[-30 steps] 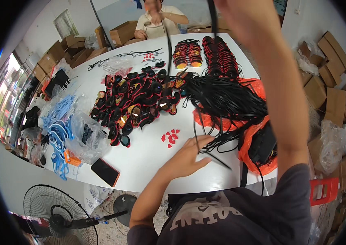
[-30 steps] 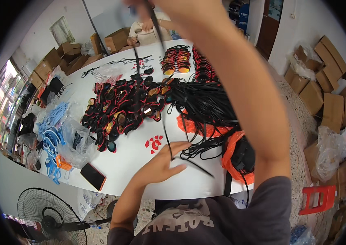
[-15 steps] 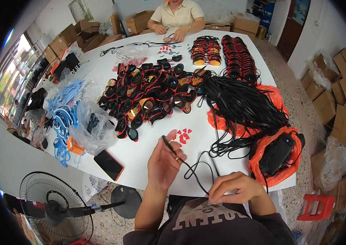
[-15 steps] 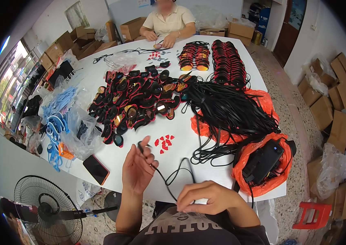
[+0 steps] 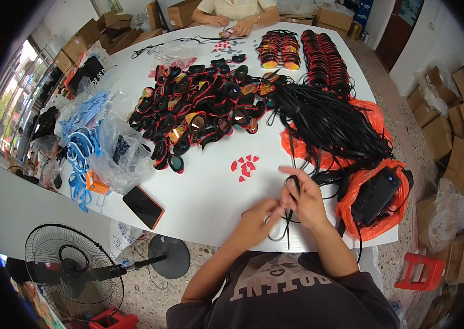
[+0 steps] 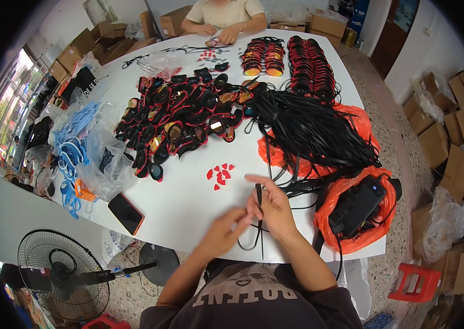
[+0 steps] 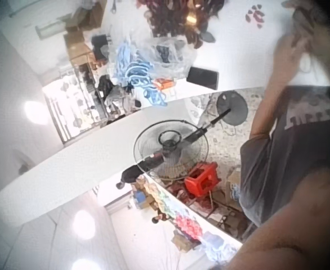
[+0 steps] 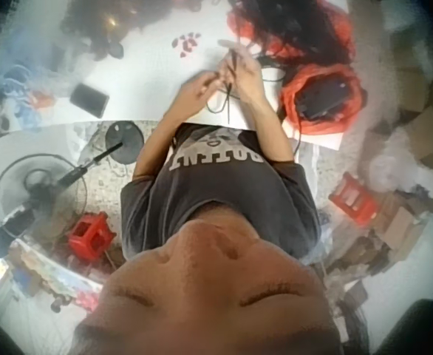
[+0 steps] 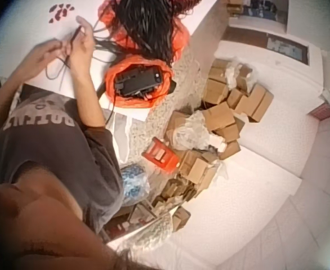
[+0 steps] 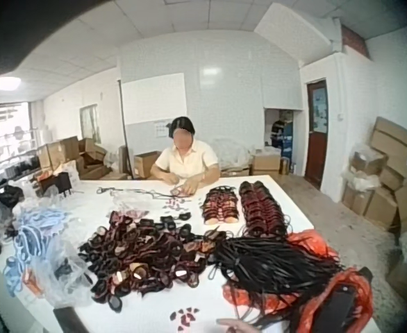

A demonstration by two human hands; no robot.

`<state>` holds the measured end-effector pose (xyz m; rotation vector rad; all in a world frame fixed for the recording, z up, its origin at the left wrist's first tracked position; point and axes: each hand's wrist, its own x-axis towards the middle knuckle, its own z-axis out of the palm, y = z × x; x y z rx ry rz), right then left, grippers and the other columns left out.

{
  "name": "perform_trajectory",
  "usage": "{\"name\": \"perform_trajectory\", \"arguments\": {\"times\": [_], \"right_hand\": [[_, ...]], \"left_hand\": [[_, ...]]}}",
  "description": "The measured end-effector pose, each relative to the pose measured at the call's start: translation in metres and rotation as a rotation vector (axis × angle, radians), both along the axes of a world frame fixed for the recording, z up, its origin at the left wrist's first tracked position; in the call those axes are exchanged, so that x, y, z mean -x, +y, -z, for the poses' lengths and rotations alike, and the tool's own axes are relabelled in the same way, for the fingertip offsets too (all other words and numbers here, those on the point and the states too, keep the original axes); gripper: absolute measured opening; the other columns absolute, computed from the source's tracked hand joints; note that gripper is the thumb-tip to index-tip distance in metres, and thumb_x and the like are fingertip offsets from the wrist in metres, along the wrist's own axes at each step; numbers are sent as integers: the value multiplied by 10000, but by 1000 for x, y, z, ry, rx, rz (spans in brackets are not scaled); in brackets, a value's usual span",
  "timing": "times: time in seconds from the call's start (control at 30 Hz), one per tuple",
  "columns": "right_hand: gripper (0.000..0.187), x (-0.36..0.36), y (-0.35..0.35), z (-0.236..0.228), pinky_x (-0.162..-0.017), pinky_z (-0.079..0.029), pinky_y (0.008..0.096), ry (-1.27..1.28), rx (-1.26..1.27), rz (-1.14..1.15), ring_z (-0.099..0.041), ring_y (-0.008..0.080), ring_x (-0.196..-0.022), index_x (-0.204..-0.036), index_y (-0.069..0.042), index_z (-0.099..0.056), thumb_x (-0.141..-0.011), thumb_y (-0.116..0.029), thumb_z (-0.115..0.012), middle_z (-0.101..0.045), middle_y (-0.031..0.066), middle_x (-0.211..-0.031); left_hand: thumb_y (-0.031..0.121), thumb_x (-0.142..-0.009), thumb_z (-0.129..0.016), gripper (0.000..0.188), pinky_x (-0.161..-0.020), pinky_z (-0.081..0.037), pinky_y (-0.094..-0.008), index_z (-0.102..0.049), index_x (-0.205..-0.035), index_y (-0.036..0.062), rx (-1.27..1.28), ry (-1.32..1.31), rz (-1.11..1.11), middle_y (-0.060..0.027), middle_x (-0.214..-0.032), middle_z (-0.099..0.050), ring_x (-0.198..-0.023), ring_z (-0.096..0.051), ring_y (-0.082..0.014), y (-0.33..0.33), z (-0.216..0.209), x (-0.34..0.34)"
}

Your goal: The person assembles swimming goggles by attaching small plastic clips to straps and connecting the straps to the goggle frames by hand.

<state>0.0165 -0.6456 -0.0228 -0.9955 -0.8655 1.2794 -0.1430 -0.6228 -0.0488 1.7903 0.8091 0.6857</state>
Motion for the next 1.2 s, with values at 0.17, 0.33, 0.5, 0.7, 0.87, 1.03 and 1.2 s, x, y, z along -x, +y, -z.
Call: {"name": "perform_trajectory", "arguments": {"times": [0.17, 0.33, 0.5, 0.7, 0.87, 1.03, 1.2], "right_hand": [[256, 0, 1, 1, -445, -397, 230, 24, 107, 90, -337, 54, -420, -1019, -4, -544, -962, -243, -473, -394, -15, -512], [248, 5, 2, 24, -566, -511, 266, -51, -44, 151, -585, 138, -560, -1051, 26, -545, -952, -195, -496, -607, 79, -742], [258, -2, -3, 10, -640, -552, 302, 75, 41, 8, -646, 193, -650, -1154, 5, -502, -935, -132, -510, -622, 124, -914], [122, 11, 2, 21, -545, -519, 267, 17, 75, -51, -639, 174, -653, -984, 0, -495, -939, -112, -491, -603, 94, -905], [146, 12, 3, 18, -448, -299, 185, -147, 128, -16, -394, 17, -498, -977, -13, -537, -919, -146, -556, -524, -23, -681], [100, 15, 2, 9, -450, -230, 194, -356, 34, 96, -302, 4, -511, -867, 2, -591, -868, -95, -617, -401, -80, -546], [80, 18, -2, 5, -447, -224, 201, -361, -27, 177, -295, 3, -502, -855, -2, -594, -846, -69, -637, -390, -79, -531]], "left_hand": [[42, -759, -671, 238, -695, -475, -354, -571, -975, 21, -563, 223, -365, -107, -852, -575, -780, -573, -265, 76, 20, 15], [49, -725, -704, 262, -696, -476, -379, -551, -934, 10, -520, 462, -350, -129, -842, -558, -807, -573, -291, 83, 38, 11], [66, -738, -682, 235, -667, -509, -377, -503, -884, 22, -532, 567, -293, -143, -858, -552, -805, -567, -305, 84, 44, 17], [54, -731, -631, 163, -559, -531, -322, -498, -820, 22, -848, 643, -343, -126, -775, -543, -726, -582, -264, 86, 58, 17], [107, -844, -579, 110, -551, -497, -279, -539, -853, 5, -297, 273, -447, -83, -791, -590, -695, -582, -176, 82, 43, 17], [173, -954, -491, 191, -633, -455, -245, -577, -939, 3, 589, -578, -267, -68, -865, -620, -707, -564, -108, 52, -2, 7], [182, -954, -492, 198, -633, -447, -247, -578, -938, 5, 623, -658, -222, -69, -853, -616, -706, -562, -108, 44, -20, 3]]}}
